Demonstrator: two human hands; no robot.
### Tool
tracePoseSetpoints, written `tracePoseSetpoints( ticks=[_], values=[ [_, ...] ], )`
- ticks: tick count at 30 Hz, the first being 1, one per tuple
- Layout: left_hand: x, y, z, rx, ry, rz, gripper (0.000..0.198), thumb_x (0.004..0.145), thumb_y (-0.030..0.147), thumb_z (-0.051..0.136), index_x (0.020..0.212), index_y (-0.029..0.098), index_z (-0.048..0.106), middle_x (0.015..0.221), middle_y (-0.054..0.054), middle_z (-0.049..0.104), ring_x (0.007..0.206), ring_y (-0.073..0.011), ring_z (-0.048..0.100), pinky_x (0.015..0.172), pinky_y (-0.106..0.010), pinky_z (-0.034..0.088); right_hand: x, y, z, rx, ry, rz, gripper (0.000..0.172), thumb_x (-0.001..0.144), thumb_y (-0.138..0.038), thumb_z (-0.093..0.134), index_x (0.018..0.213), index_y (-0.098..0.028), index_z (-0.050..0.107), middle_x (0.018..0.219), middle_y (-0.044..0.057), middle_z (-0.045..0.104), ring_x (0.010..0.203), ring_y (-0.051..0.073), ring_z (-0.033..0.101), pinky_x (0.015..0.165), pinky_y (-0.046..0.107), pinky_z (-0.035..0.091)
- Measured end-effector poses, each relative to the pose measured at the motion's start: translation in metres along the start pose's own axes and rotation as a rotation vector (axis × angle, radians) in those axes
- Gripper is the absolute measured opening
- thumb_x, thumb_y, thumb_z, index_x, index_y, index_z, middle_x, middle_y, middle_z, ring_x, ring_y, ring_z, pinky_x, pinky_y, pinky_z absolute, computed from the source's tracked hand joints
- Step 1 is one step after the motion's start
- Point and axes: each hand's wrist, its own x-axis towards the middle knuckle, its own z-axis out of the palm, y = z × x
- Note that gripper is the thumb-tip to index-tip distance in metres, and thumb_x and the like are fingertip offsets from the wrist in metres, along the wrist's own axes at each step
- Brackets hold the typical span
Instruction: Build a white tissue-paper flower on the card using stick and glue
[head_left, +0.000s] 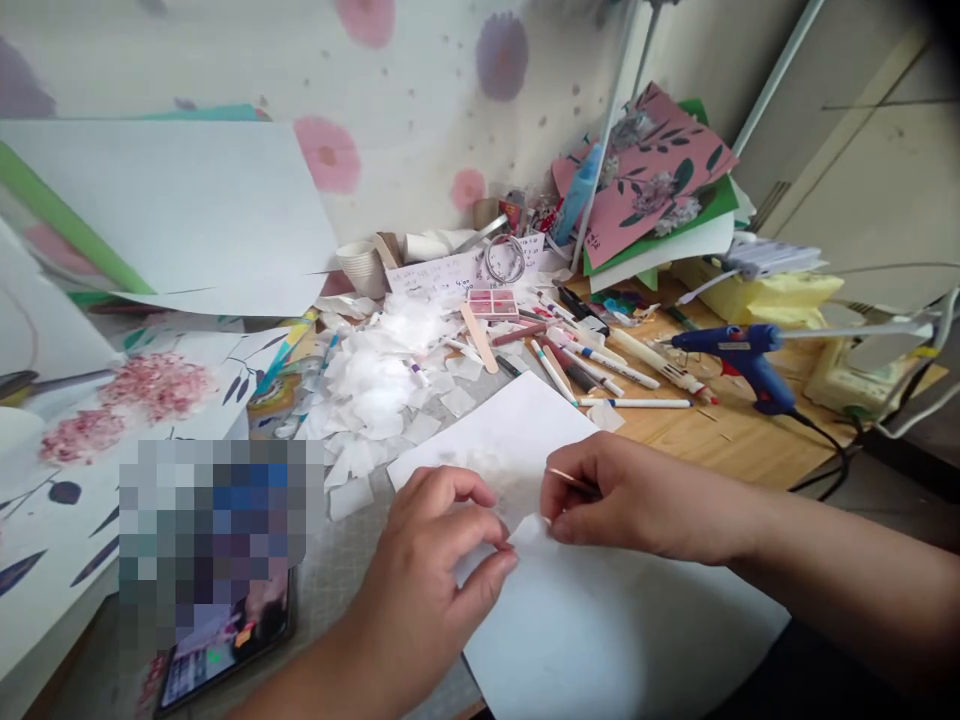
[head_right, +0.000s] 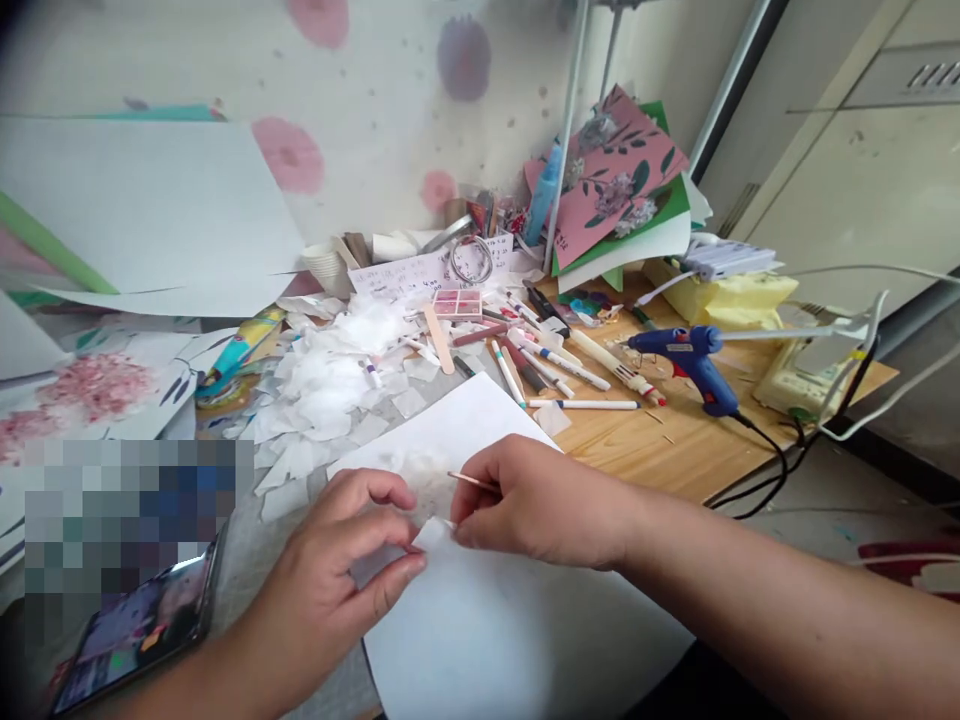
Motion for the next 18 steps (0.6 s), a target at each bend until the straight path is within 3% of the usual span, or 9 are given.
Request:
tracePoseSetpoints(
  ticks=[7,12,18],
  values=[
    [0.001,-0.002,0.004,0.037,-0.063,-0.070,0.004,0.077,0.019,0.059,0.076,0.024,0.060,0.087,-0.001,0.051,0.086,-0.0201,0.047,0.074,-0.035,0.039,0.008,0.006,0.005,-0.140,0.047,0.052,0.010,0.067,-0.014,0.053,0.070,-0.015,0.062,0.059,-0.004,0.054,0.054,0.008,0.045,0.047,0.017,0.032],
    [0.002,-0.003,0.005,0.216,0.028,-0.019,0.020,0.077,0.022,0.060,0.096,0.026,0.061,0.092,-0.004,0.049,0.088,-0.0234,0.045,0.075,-0.040,0.037,0.015,0.010,0.012,-0.350,0.181,-0.041,0.011,0.067,-0.013,0.052,0.063,-0.017,0.061,0.057,-0.004,0.053,0.054,0.009,0.044,0.049,0.019,0.029],
    [0.003,0.002,0.001,0.391,0.004,0.045,0.008,0.076,0.021,0.059,0.076,0.027,0.066,0.087,-0.004,0.050,0.083,-0.0243,0.043,0.070,-0.040,0.029,0.019,0.011,0.014,-0.508,0.266,-0.091,0.010,0.068,-0.016,0.055,0.058,-0.018,0.057,0.058,-0.003,0.052,0.054,0.010,0.040,0.050,0.022,0.025]
  ],
)
